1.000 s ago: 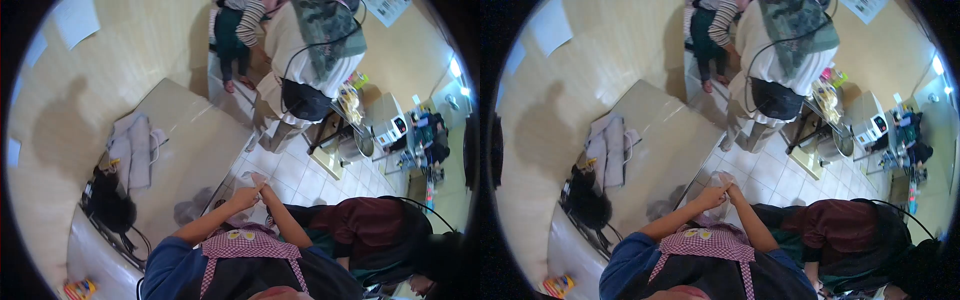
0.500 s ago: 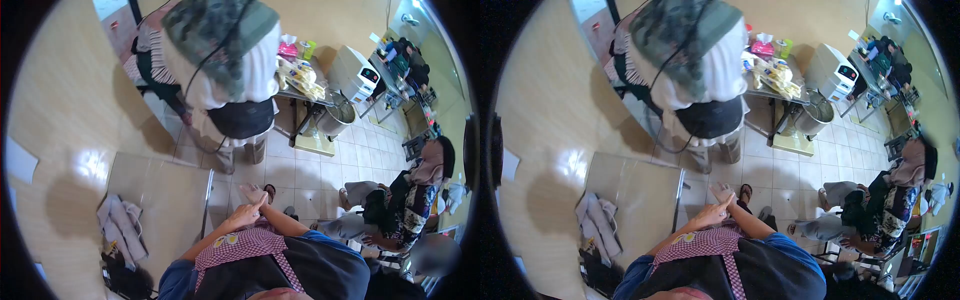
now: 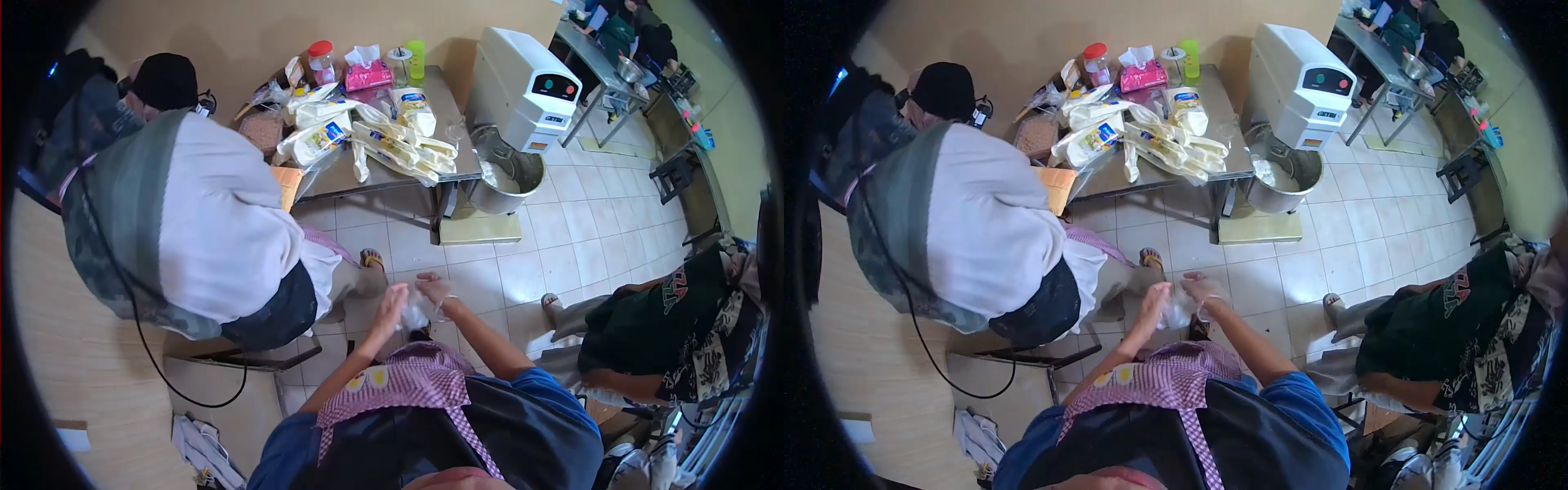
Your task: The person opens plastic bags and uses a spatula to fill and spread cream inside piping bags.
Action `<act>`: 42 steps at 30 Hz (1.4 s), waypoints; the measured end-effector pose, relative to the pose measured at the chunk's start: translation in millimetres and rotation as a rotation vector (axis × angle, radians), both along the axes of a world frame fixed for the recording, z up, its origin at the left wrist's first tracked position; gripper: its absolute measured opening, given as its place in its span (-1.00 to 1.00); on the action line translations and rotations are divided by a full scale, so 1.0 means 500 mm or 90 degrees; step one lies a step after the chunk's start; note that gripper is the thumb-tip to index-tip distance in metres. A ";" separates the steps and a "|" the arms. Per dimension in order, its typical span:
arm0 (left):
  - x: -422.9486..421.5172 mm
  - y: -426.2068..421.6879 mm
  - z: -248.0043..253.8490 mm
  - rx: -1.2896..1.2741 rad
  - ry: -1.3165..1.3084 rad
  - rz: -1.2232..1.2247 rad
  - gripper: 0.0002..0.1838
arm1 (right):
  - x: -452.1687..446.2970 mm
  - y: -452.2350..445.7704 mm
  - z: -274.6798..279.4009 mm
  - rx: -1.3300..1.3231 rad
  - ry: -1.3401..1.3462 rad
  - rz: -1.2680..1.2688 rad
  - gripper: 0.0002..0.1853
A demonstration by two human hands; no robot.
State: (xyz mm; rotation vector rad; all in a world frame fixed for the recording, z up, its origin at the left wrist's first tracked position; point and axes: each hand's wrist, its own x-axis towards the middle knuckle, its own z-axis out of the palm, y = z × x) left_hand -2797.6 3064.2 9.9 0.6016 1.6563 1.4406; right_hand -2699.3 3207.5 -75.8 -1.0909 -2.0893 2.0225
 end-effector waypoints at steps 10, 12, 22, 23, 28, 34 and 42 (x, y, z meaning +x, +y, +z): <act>-0.110 0.229 0.022 0.086 -0.293 -0.017 -0.62 | -0.052 0.107 0.247 -0.262 0.333 -0.140 -0.48; -0.112 0.270 0.013 0.046 -0.258 -0.048 -0.62 | -0.075 0.144 0.237 -0.233 0.319 -0.126 -0.49; -0.265 0.483 0.045 0.035 -0.474 0.085 -0.52 | -0.290 0.460 0.250 0.324 0.209 0.143 -0.68; -0.292 0.493 0.032 0.029 -0.452 0.073 -0.49 | -0.334 0.495 0.288 0.306 0.216 0.120 -0.68; -0.354 0.491 -0.031 -0.024 -0.355 0.045 -0.58 | -0.511 0.686 0.293 0.153 0.269 0.036 -0.75; -0.350 0.458 -0.017 -0.031 -0.365 0.076 -0.59 | -0.760 0.800 0.239 0.274 0.266 -0.015 -0.82; -0.275 0.395 -0.072 -0.071 -0.397 0.251 -0.58 | -1.100 0.829 0.132 0.839 -0.054 0.288 -0.68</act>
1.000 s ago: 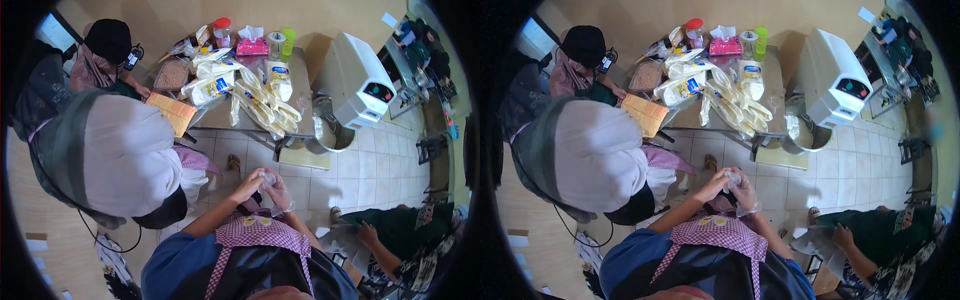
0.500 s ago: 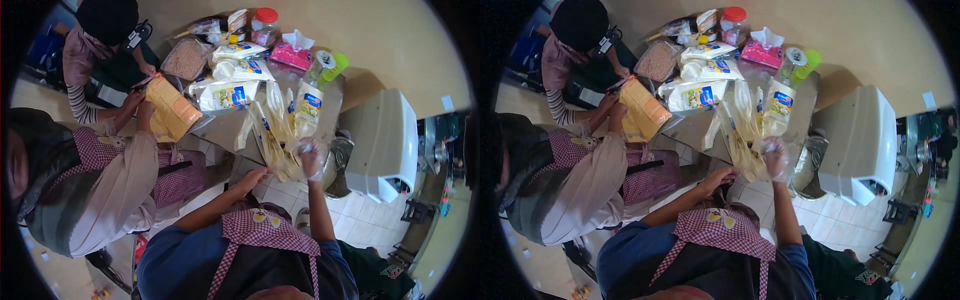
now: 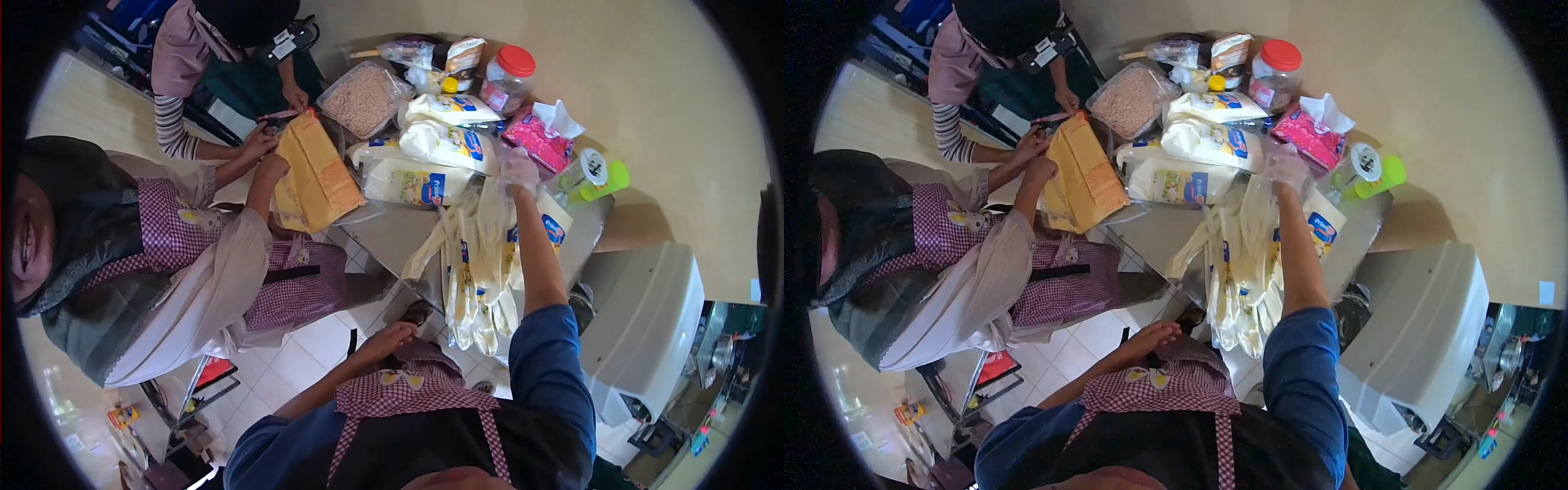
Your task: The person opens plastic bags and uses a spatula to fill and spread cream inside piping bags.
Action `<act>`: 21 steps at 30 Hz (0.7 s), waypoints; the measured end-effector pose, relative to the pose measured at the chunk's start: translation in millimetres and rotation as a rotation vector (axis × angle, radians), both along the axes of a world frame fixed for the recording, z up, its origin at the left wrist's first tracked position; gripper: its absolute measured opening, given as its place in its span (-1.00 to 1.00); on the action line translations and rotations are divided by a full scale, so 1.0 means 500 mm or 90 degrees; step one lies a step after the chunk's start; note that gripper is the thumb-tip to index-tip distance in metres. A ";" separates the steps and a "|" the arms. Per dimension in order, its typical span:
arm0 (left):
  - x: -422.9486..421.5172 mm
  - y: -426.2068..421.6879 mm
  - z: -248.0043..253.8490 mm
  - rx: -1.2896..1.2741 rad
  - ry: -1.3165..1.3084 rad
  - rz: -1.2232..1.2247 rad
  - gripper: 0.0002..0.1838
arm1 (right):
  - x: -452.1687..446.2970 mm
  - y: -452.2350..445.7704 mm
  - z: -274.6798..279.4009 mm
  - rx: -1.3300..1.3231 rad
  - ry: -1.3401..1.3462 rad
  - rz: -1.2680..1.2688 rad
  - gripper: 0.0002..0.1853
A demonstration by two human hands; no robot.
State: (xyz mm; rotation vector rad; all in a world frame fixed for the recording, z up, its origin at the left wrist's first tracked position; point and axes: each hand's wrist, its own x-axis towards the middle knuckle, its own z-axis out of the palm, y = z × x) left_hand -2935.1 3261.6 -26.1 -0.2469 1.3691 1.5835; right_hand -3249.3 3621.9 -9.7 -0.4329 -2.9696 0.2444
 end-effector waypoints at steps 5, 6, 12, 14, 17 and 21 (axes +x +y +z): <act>0.003 -0.020 0.011 -0.038 0.019 0.047 -0.57 | -0.167 0.035 -0.192 -0.037 -0.041 0.033 -0.72; 0.005 -0.021 0.012 -0.043 0.030 0.041 -0.57 | -0.181 0.042 -0.209 -0.056 -0.038 0.042 -0.72; -0.005 -0.009 0.000 -0.056 0.006 0.035 -0.60 | -0.130 0.058 -0.096 -0.256 0.040 0.140 -0.71; -0.012 0.004 -0.007 -0.028 0.044 -0.008 -0.64 | -0.071 0.085 -0.052 -0.401 0.081 0.172 -0.70; -0.018 0.034 -0.029 0.021 0.050 -0.068 -0.66 | 0.069 0.143 -0.009 -1.036 0.157 0.236 -0.70; -0.022 0.069 -0.021 0.014 0.072 -0.152 -0.62 | 0.376 0.153 0.011 -0.482 0.297 0.001 -0.70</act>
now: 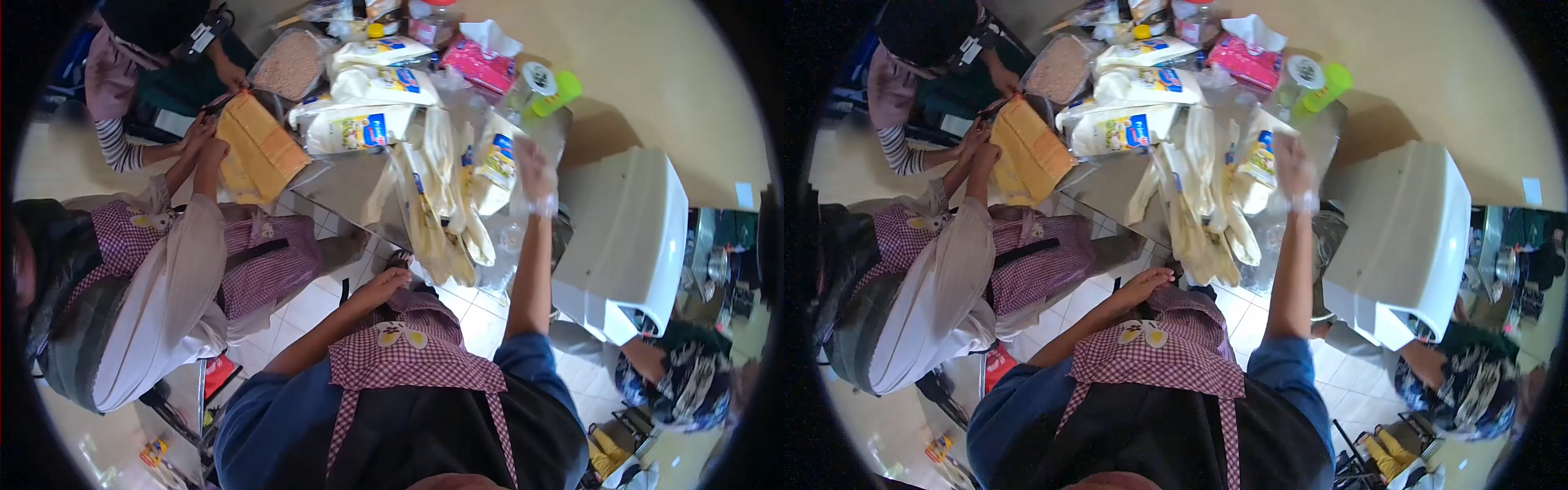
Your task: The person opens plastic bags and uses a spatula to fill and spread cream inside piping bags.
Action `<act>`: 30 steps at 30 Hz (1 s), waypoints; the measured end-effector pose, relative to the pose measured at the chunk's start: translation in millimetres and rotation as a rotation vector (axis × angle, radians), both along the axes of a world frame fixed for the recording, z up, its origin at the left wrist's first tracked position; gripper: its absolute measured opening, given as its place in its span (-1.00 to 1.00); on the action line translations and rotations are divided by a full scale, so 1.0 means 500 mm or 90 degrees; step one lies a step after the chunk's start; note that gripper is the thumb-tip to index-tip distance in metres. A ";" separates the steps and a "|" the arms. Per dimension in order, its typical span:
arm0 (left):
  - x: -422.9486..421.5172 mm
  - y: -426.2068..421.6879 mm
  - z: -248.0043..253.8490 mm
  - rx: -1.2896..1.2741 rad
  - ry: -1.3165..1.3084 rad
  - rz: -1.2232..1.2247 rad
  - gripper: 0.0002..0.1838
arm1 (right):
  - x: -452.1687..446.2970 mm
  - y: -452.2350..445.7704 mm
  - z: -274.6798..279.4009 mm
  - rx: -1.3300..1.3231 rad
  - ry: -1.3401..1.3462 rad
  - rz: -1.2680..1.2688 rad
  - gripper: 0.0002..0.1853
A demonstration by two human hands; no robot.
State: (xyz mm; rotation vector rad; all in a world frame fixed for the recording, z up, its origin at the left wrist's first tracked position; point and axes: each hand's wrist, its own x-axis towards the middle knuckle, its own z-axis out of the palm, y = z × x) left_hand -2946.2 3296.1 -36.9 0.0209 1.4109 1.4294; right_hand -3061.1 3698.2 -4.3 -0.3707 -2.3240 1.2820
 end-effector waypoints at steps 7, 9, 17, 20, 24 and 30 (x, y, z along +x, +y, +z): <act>0.077 0.068 -0.003 -0.014 -0.048 -0.124 -0.63 | 0.404 -0.247 0.032 0.013 -0.231 0.003 -0.83; 0.093 0.088 0.056 -0.018 -0.027 -0.128 -0.65 | 0.421 -0.299 0.087 0.141 -0.168 0.045 -0.82; 0.155 0.093 0.084 0.047 0.055 0.050 -0.68 | 0.263 -0.254 0.059 -0.023 0.052 -0.008 -0.83; 0.175 0.072 0.033 0.127 0.093 0.110 -0.70 | 0.147 -0.233 0.001 -0.327 -0.063 0.073 -0.86; 0.187 0.048 0.078 0.122 0.096 0.124 -0.70 | 0.088 -0.321 0.081 0.441 -0.113 0.029 -0.92; 0.119 0.028 0.121 0.108 0.156 0.047 -0.71 | -0.025 -0.320 -0.076 0.568 -0.196 -0.140 -0.87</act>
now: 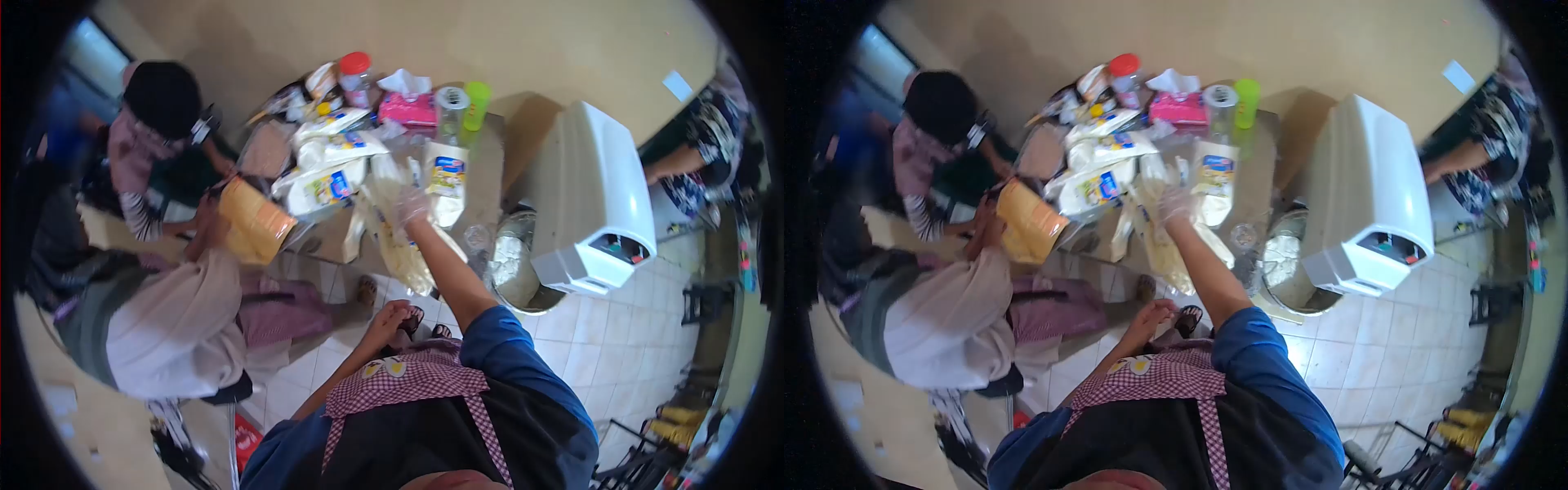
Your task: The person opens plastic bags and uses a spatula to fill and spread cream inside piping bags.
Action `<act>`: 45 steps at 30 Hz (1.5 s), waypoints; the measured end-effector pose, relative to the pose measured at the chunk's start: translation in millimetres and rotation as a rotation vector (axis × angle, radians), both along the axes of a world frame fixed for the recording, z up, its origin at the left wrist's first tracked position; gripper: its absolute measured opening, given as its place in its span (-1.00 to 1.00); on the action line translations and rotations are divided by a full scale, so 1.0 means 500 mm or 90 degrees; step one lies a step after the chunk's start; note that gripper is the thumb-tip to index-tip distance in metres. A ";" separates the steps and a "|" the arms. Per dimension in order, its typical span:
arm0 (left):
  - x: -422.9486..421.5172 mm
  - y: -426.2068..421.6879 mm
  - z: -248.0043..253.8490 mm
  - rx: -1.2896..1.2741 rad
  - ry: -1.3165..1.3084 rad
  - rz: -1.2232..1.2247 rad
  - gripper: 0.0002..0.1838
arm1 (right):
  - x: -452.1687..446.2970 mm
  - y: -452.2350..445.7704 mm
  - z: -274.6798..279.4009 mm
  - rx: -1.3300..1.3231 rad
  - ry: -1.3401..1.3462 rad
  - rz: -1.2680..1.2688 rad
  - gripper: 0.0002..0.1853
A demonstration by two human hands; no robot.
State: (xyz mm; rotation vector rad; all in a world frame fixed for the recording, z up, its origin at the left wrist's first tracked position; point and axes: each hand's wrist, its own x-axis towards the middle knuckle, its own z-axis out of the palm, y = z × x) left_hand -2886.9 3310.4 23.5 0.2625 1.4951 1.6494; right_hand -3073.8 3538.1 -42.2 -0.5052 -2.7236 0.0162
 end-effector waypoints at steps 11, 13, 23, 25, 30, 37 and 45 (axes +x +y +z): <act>-0.200 0.119 0.127 0.076 0.065 0.149 -0.45 | 0.212 0.010 0.264 -0.532 0.331 0.107 -0.76; -0.214 0.169 0.126 0.147 0.114 0.099 -0.42 | 0.337 -0.011 0.373 -0.633 0.231 0.059 -0.84; 0.085 0.332 0.213 0.126 0.074 -0.141 -0.37 | 0.671 -0.061 0.366 -0.465 0.466 -0.113 -0.62; 0.142 0.339 0.215 0.133 -0.005 -0.163 -0.37 | 0.731 -0.073 0.375 -0.341 0.690 -0.099 -0.55; 0.324 0.324 0.206 0.173 0.030 -0.204 -0.40 | 0.920 -0.120 0.399 -0.636 0.656 -0.223 -0.36; 0.522 0.294 0.197 0.278 0.156 -0.264 -0.55 | 1.108 -0.167 0.392 -0.710 0.630 -0.393 -0.37; 0.633 0.278 0.255 0.284 -0.126 -0.311 -0.66 | 1.226 -0.186 0.409 -0.753 0.619 -0.320 -0.42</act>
